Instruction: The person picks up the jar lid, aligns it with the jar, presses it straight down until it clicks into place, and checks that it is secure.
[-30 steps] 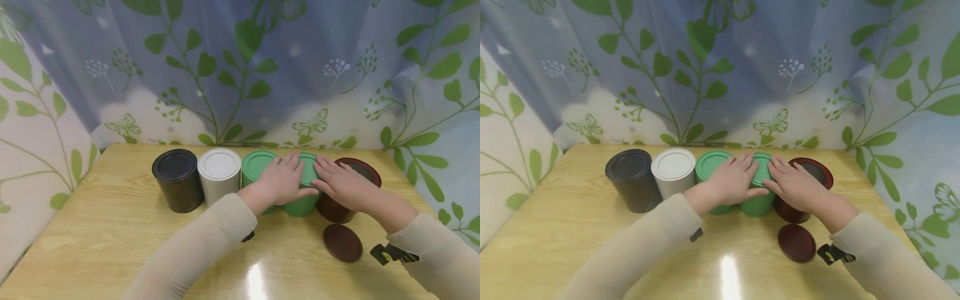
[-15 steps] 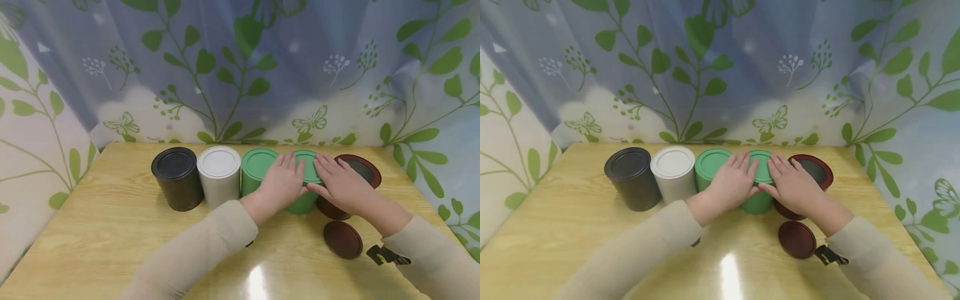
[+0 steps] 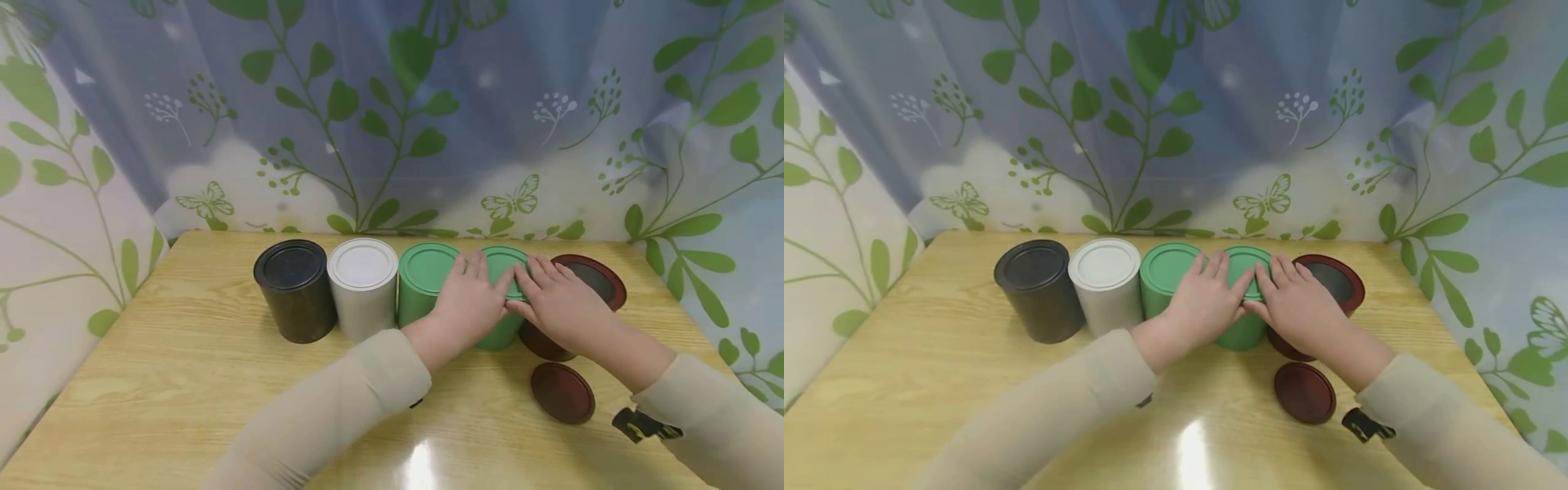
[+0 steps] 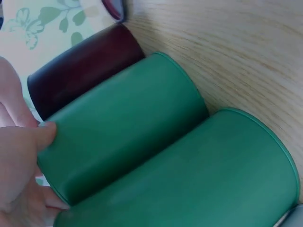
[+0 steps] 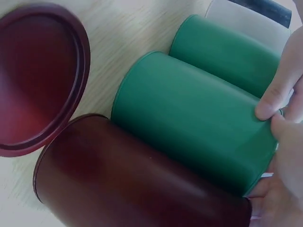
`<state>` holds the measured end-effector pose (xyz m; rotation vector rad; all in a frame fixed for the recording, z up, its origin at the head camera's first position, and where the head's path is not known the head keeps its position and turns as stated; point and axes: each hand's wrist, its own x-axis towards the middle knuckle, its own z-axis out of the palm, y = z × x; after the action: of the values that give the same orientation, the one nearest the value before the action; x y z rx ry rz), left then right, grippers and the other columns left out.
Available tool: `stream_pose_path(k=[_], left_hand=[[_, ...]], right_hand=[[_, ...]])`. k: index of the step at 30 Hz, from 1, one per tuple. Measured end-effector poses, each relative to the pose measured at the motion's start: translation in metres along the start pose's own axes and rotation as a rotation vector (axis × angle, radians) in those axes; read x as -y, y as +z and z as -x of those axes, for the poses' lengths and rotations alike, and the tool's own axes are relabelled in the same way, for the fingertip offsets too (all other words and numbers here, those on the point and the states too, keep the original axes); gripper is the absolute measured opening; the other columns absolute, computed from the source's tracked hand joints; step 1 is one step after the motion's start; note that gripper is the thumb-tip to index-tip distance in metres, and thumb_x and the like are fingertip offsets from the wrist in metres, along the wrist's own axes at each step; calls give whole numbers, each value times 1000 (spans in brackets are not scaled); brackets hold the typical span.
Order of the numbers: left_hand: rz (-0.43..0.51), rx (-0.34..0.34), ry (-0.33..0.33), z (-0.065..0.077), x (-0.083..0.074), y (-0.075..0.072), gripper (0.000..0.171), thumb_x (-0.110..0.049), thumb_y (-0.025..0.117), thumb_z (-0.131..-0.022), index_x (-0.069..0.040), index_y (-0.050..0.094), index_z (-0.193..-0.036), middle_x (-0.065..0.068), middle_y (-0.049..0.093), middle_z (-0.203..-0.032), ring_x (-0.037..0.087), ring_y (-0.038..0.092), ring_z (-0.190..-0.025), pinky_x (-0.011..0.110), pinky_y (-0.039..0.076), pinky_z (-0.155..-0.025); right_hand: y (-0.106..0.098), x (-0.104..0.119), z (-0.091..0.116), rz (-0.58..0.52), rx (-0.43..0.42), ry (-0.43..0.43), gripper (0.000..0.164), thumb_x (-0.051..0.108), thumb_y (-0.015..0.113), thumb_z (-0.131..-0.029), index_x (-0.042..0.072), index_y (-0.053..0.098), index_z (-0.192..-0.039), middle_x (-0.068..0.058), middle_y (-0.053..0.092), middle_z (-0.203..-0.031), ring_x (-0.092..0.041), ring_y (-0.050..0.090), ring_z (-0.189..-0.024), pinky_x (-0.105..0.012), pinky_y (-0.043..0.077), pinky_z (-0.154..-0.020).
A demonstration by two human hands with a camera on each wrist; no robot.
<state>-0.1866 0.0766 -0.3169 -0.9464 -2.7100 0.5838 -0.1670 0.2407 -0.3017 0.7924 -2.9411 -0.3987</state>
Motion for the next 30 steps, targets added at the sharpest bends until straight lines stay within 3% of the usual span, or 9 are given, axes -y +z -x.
stream_pose_path(k=[5, 10, 14, 17, 22, 27, 30], left_hand=[[2, -4, -5, 0, -5, -1, 58, -54, 23, -98, -27, 25, -149, 20, 38, -143, 29, 31, -134, 40, 25, -109], [-16, 20, 9, 1, -5, -2, 58, -52, 22, -99, -25, 24, -149, 19, 36, -144, 30, 29, -135, 40, 24, -109], [-12, 5, -8, -3, 0, -4, 64, -60, 28, -94, -21, 35, -145, 13, 42, -140, 28, 34, -132, 43, 25, -108], [27, 18, -19, -8, 4, -5, 73, -68, 31, -89, -20, 36, -144, 12, 33, -146, 27, 27, -135, 45, 24, -108], [132, 114, 39, -14, 8, -3, 80, -68, 31, -88, -21, 17, -151, 12, 9, -155, 23, 11, -141, 37, 20, -111], [120, 122, 67, -17, 10, -2, 79, -67, 31, -89, -20, 17, -151, 11, 14, -154, 22, 15, -140, 34, 20, -111], [99, 131, 70, -16, 11, -4, 78, -67, 28, -90, -19, 16, -151, 12, 13, -154, 22, 14, -140, 34, 18, -112]], right_hand=[[-3, 7, 4, -2, -12, 25, 59, 36, 48, -97, -10, 43, -134, -36, 39, -133, -47, 35, -126, -58, 28, -101], [0, 12, 5, -1, -82, 20, 56, 33, 51, -96, -11, 47, -131, -37, 44, -128, -47, 40, -123, -56, 34, -98], [3, 12, 5, 28, -150, 8, 54, 30, 55, -94, -10, 49, -129, -36, 47, -126, -45, 44, -120, -54, 39, -95], [3, 11, 6, 22, -163, 14, 53, 30, 55, -94, -10, 49, -129, -36, 46, -126, -45, 44, -120, -54, 39, -95], [-2, 5, 0, 30, -92, 37, 68, 47, 49, -94, -10, 47, -130, -31, 47, -130, -42, 44, -122, -55, 33, -99], [-5, -5, -12, -97, 39, 18, 83, 58, 37, -94, -9, 28, -141, -27, 28, -145, -39, 24, -134, -62, 20, -103], [-3, -7, -16, -180, 83, -5, 84, 57, 34, -95, -10, 21, -143, -27, 20, -148, -40, 16, -137, -63, 16, -103]])
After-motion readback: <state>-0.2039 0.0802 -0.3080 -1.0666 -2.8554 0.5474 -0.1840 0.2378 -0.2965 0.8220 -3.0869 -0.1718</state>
